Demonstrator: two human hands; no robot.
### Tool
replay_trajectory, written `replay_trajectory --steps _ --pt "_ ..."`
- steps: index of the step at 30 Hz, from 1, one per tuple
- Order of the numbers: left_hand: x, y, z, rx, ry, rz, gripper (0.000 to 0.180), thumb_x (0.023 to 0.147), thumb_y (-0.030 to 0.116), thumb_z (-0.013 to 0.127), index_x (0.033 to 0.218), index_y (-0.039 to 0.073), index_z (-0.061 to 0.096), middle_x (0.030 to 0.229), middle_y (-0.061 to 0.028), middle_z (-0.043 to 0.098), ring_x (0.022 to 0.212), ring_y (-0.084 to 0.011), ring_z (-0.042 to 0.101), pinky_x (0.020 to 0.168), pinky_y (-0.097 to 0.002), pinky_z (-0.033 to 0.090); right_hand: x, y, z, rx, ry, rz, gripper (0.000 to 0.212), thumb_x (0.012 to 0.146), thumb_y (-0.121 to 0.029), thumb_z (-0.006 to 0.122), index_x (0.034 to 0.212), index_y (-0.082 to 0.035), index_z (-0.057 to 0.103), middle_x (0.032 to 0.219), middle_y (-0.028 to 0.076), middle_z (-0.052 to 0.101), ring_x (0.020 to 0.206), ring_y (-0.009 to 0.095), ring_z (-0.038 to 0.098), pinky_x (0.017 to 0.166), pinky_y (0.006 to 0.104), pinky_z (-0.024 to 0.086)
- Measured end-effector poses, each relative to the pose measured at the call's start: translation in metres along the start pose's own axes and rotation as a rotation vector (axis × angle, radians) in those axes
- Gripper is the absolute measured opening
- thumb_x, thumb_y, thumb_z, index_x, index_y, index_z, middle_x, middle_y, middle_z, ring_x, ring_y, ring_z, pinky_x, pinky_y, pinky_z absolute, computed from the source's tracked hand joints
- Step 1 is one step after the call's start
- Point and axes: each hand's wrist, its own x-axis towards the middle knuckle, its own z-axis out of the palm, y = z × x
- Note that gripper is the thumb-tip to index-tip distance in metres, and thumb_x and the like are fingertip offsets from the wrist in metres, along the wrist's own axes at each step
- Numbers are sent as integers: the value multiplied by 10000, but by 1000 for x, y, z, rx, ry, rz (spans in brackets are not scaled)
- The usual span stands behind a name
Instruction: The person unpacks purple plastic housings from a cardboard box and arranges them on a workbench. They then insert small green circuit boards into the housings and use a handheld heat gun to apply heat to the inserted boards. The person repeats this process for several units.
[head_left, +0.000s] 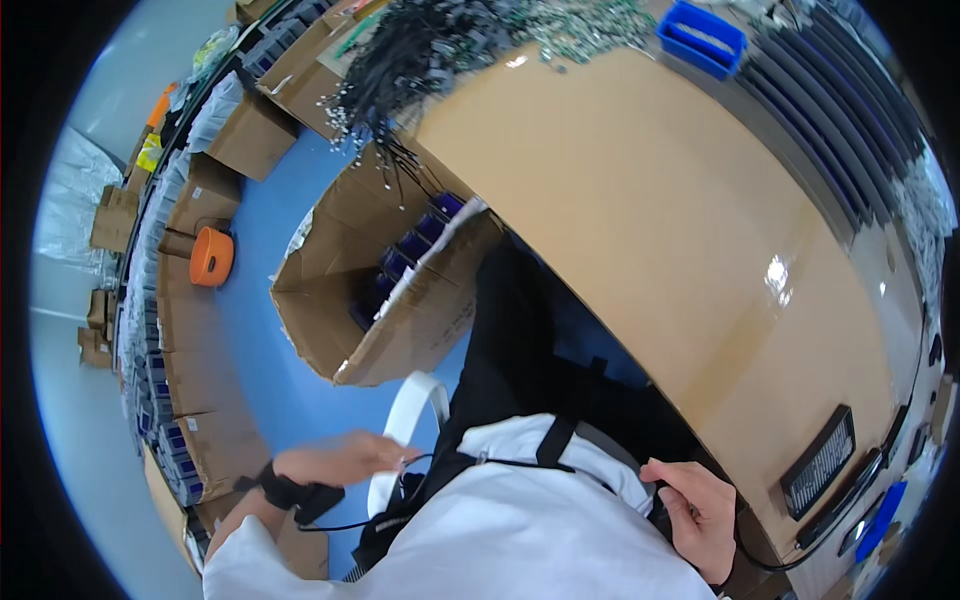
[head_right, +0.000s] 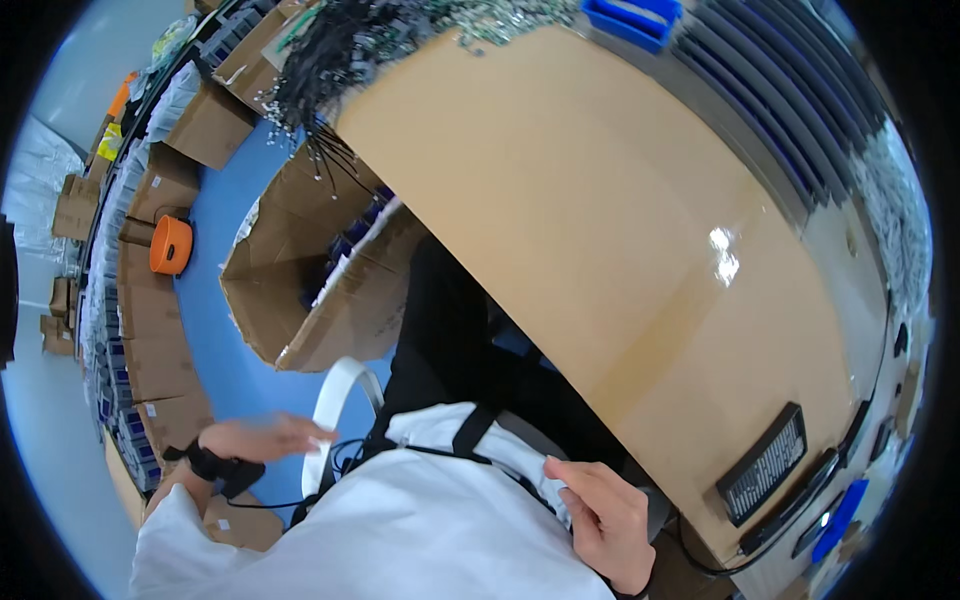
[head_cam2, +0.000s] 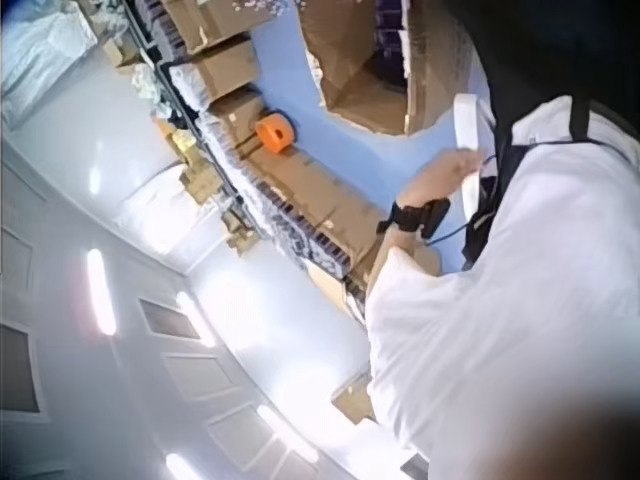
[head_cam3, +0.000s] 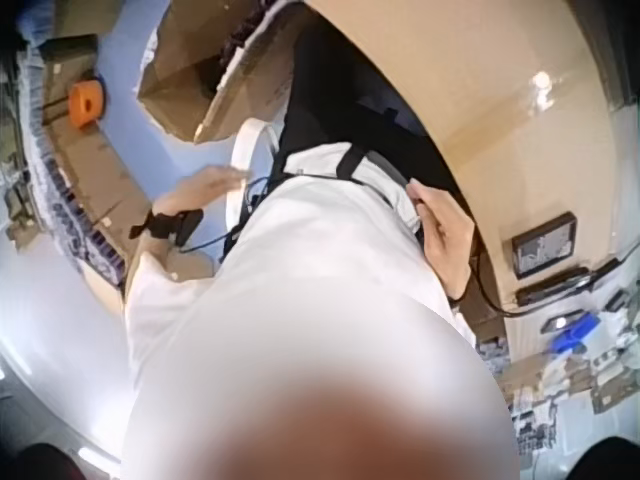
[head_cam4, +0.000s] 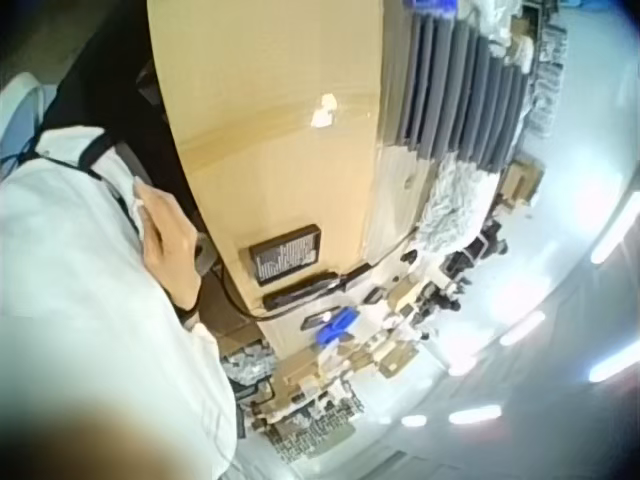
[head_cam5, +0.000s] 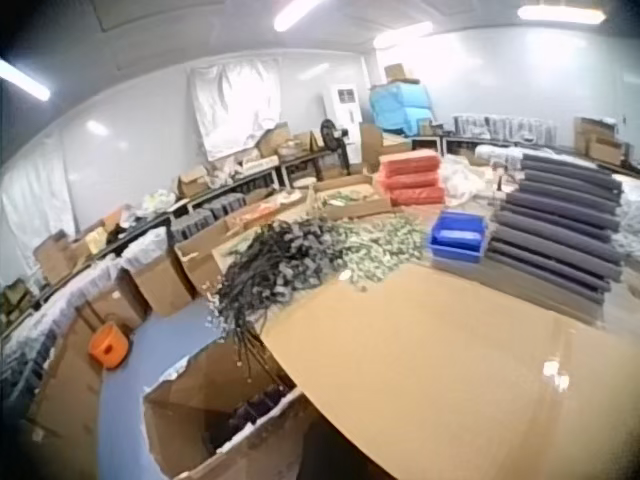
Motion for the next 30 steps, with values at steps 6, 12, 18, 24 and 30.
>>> replay_trajectory --steps 6,12,18,24,30 --pt "10 -20 -155 -454 688 139 372 969 240 584 1246 -8 592 1050 -73 681 962 -146 653 858 -282 499 108 -90 67 -103 -68 -221 257 838 76 590 1077 30 672 895 153 697 770 250 671 667 299 530" --pt "25 -118 -288 -812 997 247 361 960 248 597 1249 32 573 1073 -79 655 963 -178 662 843 -280 511 260 -154 161 33 -277 -424 254 879 69 542 1095 28 668 863 113 661 820 206 640 739 281 496" --pt "106 -256 -287 -1045 939 -160 383 927 294 593 1240 72 588 1130 -87 642 985 -211 638 874 -352 476 400 -131 300 192 -598 -70 246 949 -40 574 1174 51 616 1050 97 678 976 143 647 874 275 513" --pt "188 -384 -211 -1386 889 -426 334 918 284 573 1203 114 601 1064 -53 641 951 -202 625 862 -414 460 474 -78 445 261 -618 142 214 886 -44 605 1081 16 673 948 117 704 867 170 661 775 299 513" --pt "259 -444 -135 -1538 871 -612 432 874 179 644 1286 119 531 1025 -14 618 886 -169 575 746 -372 437 510 57 537 11 -612 281 301 868 -74 640 1154 19 643 986 116 692 886 198 646 788 307 502"
